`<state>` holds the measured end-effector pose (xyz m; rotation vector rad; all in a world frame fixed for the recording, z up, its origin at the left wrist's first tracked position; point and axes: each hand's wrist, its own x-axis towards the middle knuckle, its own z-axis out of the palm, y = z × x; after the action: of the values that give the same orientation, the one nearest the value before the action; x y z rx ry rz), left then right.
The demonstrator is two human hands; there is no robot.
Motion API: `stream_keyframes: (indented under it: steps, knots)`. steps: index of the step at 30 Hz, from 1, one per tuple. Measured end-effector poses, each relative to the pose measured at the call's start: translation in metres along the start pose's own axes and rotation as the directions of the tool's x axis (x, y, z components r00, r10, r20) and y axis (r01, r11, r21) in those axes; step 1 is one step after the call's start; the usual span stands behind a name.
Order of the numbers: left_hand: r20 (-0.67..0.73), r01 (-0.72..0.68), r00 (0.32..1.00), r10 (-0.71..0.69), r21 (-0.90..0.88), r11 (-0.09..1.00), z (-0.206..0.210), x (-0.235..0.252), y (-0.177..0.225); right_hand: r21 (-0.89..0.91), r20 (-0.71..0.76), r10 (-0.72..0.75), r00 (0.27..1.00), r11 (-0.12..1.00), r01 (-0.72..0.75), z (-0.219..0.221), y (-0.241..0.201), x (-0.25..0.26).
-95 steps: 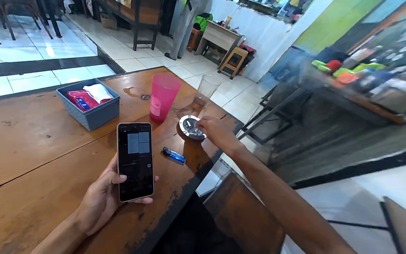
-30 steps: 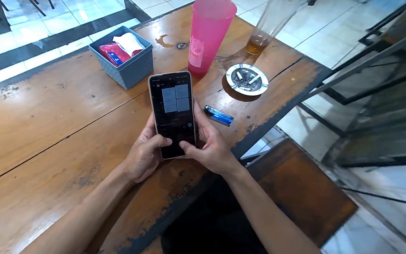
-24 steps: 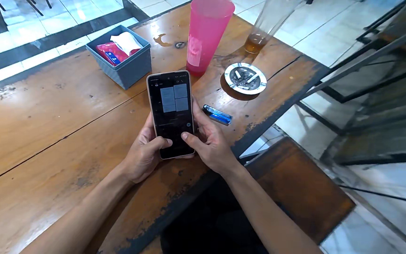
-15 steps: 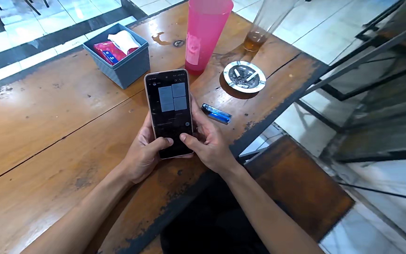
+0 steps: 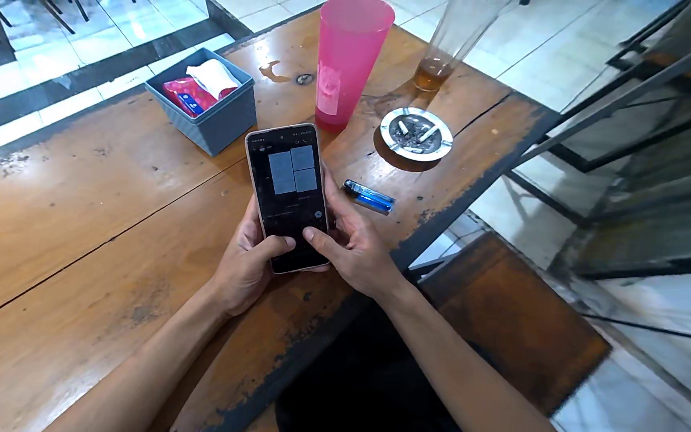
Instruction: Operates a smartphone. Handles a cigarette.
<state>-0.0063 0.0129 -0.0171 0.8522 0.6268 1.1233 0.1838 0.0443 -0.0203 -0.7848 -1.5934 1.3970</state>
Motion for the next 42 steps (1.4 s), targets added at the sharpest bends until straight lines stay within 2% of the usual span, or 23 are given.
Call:
stream_keyframes:
  steps: [6, 12, 17, 22, 31, 39, 42]
  knots:
    - [-0.045, 0.030, 0.999, -0.028, 0.053, 0.998, 0.0004, -0.0008, 0.0020, -0.054, 0.080, 0.021, 0.997, 0.998, -0.016, -0.0002, -0.0009, -0.0003]
    - [0.039, 0.016, 0.999, -0.016, -0.004, 1.000, -0.0037, -0.0013, 0.0016, 0.001, 0.022, 0.022, 1.000, 1.000, -0.022, -0.0026, -0.0010, -0.0022]
    - [-0.045, 0.041, 0.998, -0.039, 0.042, 0.998, 0.0006, -0.0008, 0.0006, 0.010, 0.057, 0.037, 0.998, 0.999, -0.037, -0.0029, -0.0026, -0.0018]
    - [-0.025, 0.017, 1.000, -0.015, 0.063, 0.998, 0.0005, -0.0019, 0.0012, -0.028, 0.102, 0.006, 0.995, 1.000, -0.003, -0.0023, -0.0017, -0.0005]
    - [-0.049, 0.035, 0.998, -0.031, 0.080, 0.996, 0.0018, -0.0007, 0.0006, 0.036, 0.063, -0.009, 0.998, 0.999, 0.006, -0.0023, -0.0004, -0.0010]
    - [-0.049, 0.025, 0.999, -0.022, 0.078, 0.997, 0.0013, -0.0016, 0.0014, -0.030, 0.102, 0.008, 0.995, 1.000, -0.005, -0.0013, -0.0009, -0.0007]
    - [-0.021, 0.023, 1.000, -0.022, 0.067, 0.997, -0.0011, -0.0014, 0.0008, -0.013, 0.074, 0.008, 0.997, 1.000, -0.007, -0.0015, -0.0003, -0.0011]
